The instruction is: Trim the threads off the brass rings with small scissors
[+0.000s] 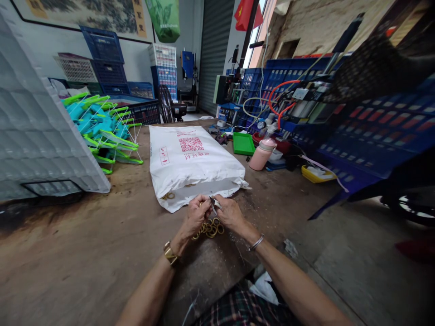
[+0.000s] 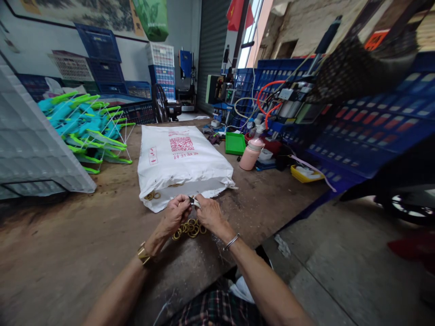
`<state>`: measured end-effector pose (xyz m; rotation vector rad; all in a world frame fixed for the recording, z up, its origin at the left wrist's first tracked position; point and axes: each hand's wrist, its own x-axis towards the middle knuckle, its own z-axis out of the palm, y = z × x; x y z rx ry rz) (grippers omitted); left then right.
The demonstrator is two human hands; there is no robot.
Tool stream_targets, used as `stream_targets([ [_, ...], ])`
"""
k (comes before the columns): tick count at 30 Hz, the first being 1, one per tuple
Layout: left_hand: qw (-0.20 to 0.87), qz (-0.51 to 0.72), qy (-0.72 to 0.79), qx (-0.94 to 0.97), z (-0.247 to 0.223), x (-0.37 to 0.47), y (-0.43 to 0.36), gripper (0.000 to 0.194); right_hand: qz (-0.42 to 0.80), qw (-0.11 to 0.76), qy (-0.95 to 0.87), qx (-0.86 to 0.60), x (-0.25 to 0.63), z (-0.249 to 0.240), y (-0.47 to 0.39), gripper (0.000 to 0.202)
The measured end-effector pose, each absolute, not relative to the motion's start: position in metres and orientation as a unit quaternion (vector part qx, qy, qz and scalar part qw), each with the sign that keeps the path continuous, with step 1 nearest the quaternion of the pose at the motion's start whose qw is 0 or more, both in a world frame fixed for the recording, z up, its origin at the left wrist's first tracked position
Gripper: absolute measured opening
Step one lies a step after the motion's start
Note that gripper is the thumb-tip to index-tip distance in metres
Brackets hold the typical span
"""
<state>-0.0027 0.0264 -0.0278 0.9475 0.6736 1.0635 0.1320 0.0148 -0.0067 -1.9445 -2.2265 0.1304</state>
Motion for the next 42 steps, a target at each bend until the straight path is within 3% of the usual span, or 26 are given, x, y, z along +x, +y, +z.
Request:
stream_targets([
  [7, 0.708, 0.464, 0.299, 0.439, -0.032, -0.003, 0.027, 0.04, 0.046, 0.058, -0.743, -0.665, 0.132, -0.006, 0.023, 0.026],
  [13, 0.754, 0.48, 0.21, 0.396, -0.009, -0.025, 0.029, 0.034, 0.032, 0.012, -0.691, -0.722, 0.157, -0.018, 0.032, 0.023],
  [18, 0.76, 0.563, 0.205, 0.253, -0.005, -0.045, 0.045, 0.035, 0.092, 0.058, -0.758, -0.643, 0.145, -0.032, 0.022, 0.016],
  [22, 0.762, 0.578, 0.204, 0.208, -0.01, -0.052, 0.053, 0.026, 0.134, 0.081, -0.766, -0.623, 0.121, -0.037, 0.018, 0.015],
  [33, 0.801, 0.555, 0.183, 0.125, -0.012, -0.054, 0.057, 0.006, 0.121, 0.004, -0.775, -0.621, 0.1, -0.047, 0.026, 0.025],
  [38, 0.802, 0.546, 0.23, 0.074, -0.017, -0.05, 0.059, 0.008, 0.151, 0.045, -0.755, -0.636, 0.105, -0.051, 0.026, 0.021],
  [42, 0.785, 0.549, 0.269, 0.105, -0.021, -0.042, 0.057, 0.023, 0.22, 0.224, -0.688, -0.654, 0.113, -0.049, 0.031, 0.009],
])
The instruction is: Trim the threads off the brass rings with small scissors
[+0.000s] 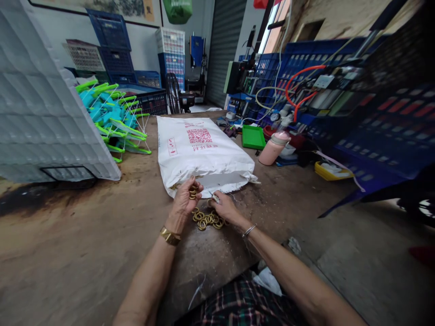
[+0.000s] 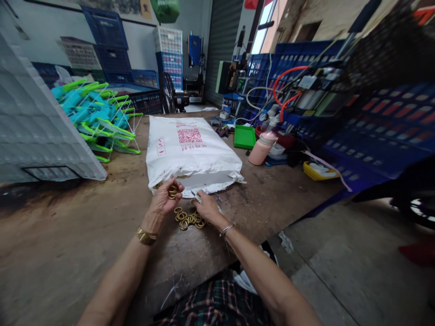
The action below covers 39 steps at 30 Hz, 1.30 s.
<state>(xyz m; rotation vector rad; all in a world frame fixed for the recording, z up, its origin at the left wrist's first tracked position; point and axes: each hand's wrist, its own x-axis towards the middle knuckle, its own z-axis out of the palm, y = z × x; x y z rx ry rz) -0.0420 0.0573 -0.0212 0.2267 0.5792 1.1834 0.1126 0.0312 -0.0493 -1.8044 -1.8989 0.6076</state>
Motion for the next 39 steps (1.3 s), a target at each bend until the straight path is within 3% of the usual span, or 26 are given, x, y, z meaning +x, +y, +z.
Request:
stream_targets([
  [4, 0.746, 0.545, 0.319, 0.211, -0.029, -0.023, 0.049, 0.038, 0.293, 0.437, -0.56, -0.64, 0.118, -0.041, 0.037, 0.017],
  [10, 0.672, 0.511, 0.375, 0.382, -0.042, 0.002, 0.032, 0.036, 0.374, 0.514, -0.492, -0.595, 0.115, -0.036, 0.037, 0.028],
  [23, 0.454, 0.591, 0.406, 0.53, -0.046, 0.005, 0.032, 0.014, 0.352, 0.427, -0.578, -0.6, 0.116, -0.011, 0.028, 0.031],
  [27, 0.491, 0.579, 0.391, 0.52, -0.043, 0.005, 0.031, 0.014, 0.353, 0.426, -0.58, -0.598, 0.117, -0.01, 0.031, 0.026],
  [34, 0.693, 0.469, 0.349, 0.421, -0.037, -0.001, 0.03, 0.026, 0.359, 0.429, -0.572, -0.6, 0.12, -0.014, 0.034, 0.02],
  [39, 0.717, 0.468, 0.329, 0.398, -0.034, -0.003, 0.03, 0.034, 0.329, 0.402, -0.597, -0.611, 0.125, -0.017, 0.036, 0.023],
])
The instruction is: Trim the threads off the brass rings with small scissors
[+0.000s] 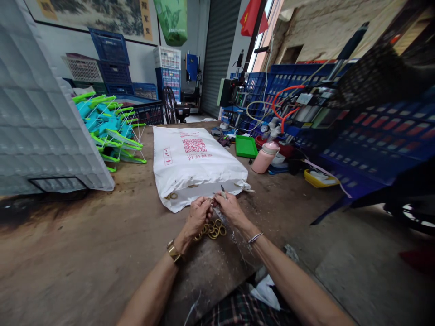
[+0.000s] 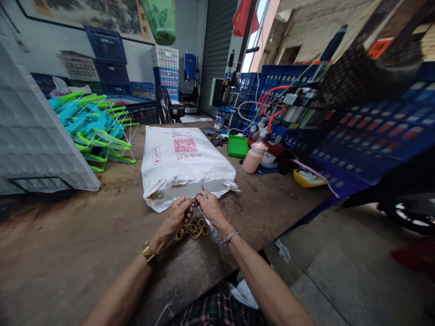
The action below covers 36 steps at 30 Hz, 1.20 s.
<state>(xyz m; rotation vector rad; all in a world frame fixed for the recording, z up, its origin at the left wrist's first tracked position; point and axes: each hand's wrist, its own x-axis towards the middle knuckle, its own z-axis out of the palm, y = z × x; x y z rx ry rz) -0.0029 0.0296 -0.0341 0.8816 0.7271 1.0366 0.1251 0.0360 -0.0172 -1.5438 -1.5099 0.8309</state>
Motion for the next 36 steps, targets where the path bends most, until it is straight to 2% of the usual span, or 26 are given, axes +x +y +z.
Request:
stream_targets([
  [3, 0.706, 0.476, 0.338, 0.401, -0.034, -0.002, 0.03, 0.034, 0.251, 0.345, -0.644, -0.635, 0.128, -0.016, 0.033, 0.025],
  [7, 0.69, 0.483, 0.349, 0.411, -0.033, -0.001, 0.029, 0.033, 0.135, 0.216, -0.729, -0.636, 0.126, -0.012, 0.024, 0.015],
  [11, 0.682, 0.489, 0.35, 0.416, -0.031, -0.002, 0.029, 0.031, 0.086, 0.136, -0.746, -0.646, 0.126, -0.011, 0.021, 0.016],
  [20, 0.61, 0.536, 0.331, 0.481, -0.041, -0.001, 0.031, 0.033, 0.082, 0.088, -0.762, -0.636, 0.128, -0.011, 0.028, 0.019],
  [26, 0.672, 0.53, 0.262, 0.446, -0.014, -0.012, 0.023, 0.039, 0.033, 0.014, -0.703, -0.71, 0.15, -0.017, 0.039, 0.022],
  [31, 0.719, 0.59, 0.238, 0.279, 0.0, -0.034, 0.037, 0.044, 0.057, 0.052, -0.77, -0.633, 0.135, -0.029, 0.034, 0.02],
  [36, 0.721, 0.62, 0.219, 0.218, -0.005, -0.054, 0.052, 0.033, 0.123, 0.072, -0.795, -0.59, 0.106, -0.038, 0.028, 0.016],
])
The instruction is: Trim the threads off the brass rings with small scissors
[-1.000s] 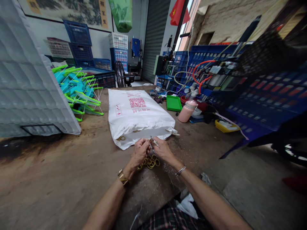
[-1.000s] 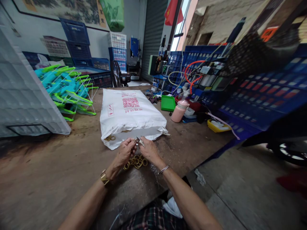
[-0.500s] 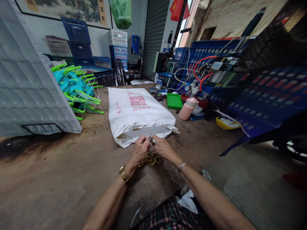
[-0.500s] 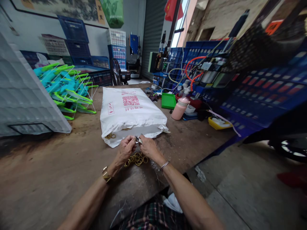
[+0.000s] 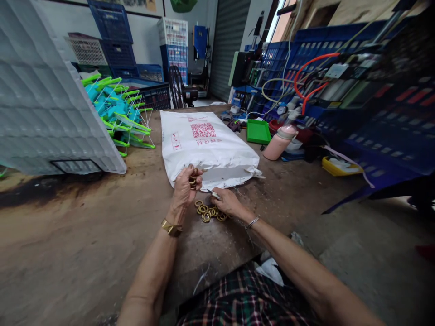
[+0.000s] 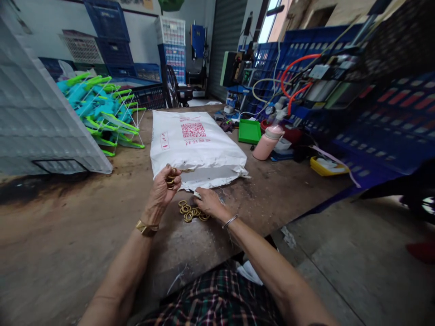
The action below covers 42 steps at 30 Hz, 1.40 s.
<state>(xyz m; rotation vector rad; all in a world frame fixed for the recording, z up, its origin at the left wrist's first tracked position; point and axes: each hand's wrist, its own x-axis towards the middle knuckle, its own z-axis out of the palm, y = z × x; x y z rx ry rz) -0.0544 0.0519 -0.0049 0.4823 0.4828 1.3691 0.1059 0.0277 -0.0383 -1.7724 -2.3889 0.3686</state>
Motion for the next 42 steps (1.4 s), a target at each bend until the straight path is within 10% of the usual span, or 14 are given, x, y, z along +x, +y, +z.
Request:
stream_targets([
  [16, 0.75, 0.613, 0.21, 0.133, -0.015, -0.064, 0.063, 0.019, 0.163, 0.03, -0.792, -0.587, 0.068, -0.055, 0.036, 0.026],
  [27, 0.625, 0.535, 0.425, 0.377, -0.041, -0.045, 0.062, 0.034, 0.21, 0.355, -0.673, -0.614, 0.102, -0.034, 0.044, 0.013],
  [42, 0.628, 0.46, 0.394, 0.489, -0.043, -0.023, 0.049, 0.032, 0.223, 0.401, -0.663, -0.591, 0.108, -0.016, 0.035, 0.019],
])
